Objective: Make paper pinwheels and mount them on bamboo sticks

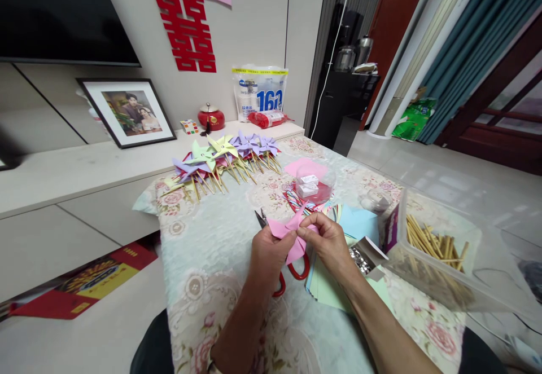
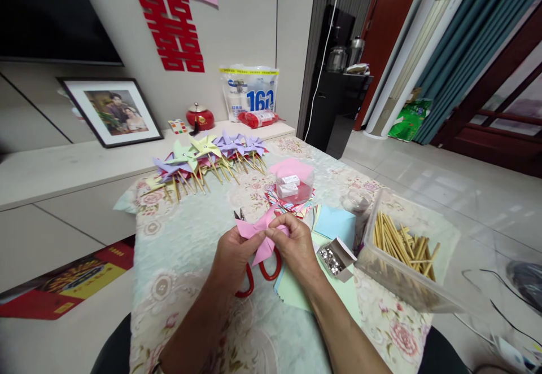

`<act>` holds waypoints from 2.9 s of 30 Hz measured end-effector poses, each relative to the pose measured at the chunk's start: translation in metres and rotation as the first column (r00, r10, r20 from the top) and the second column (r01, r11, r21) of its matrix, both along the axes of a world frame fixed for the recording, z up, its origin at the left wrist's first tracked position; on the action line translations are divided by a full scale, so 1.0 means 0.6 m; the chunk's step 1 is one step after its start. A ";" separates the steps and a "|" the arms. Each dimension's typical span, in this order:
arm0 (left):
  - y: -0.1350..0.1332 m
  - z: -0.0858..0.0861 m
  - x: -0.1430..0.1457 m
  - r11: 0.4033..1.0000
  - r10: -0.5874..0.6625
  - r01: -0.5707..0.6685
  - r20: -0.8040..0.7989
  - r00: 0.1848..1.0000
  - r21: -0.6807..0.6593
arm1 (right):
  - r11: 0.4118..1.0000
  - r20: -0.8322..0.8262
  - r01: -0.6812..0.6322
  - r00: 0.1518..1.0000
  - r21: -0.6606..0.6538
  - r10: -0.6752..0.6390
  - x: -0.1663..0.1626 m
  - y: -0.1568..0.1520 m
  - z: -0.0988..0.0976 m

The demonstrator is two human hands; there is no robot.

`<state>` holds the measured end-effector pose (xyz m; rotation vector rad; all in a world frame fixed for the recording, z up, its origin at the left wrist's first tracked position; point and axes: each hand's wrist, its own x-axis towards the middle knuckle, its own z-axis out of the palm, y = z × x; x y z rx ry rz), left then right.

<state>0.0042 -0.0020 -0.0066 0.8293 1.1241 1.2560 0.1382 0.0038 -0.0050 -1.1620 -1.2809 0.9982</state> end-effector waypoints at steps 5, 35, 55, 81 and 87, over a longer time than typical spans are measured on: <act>0.000 -0.005 0.000 0.999 -0.041 0.041 0.074 0.996 -0.003 | 1.000 -0.005 0.023 1.000 0.010 -0.023 0.001 -0.001 -0.007; 0.006 -0.011 -0.016 0.976 -0.216 0.218 0.226 0.950 0.015 | 0.973 -0.357 -0.182 0.926 -0.140 0.122 0.013 -0.002 0.007; 0.006 -0.003 -0.016 0.965 -0.262 0.260 0.192 0.946 0.037 | 0.970 -0.261 -0.231 0.944 -0.077 0.204 -0.003 -0.005 0.012; 0.003 0.028 -0.018 0.972 -0.103 0.142 0.205 0.973 -0.186 | 0.954 0.921 0.269 0.323 0.132 -0.218 0.242 -0.083 0.217; 0.005 0.022 -0.020 0.974 -0.150 0.180 0.202 0.968 -0.139 | 0.843 0.983 0.511 0.149 -0.171 0.109 0.368 -0.042 0.170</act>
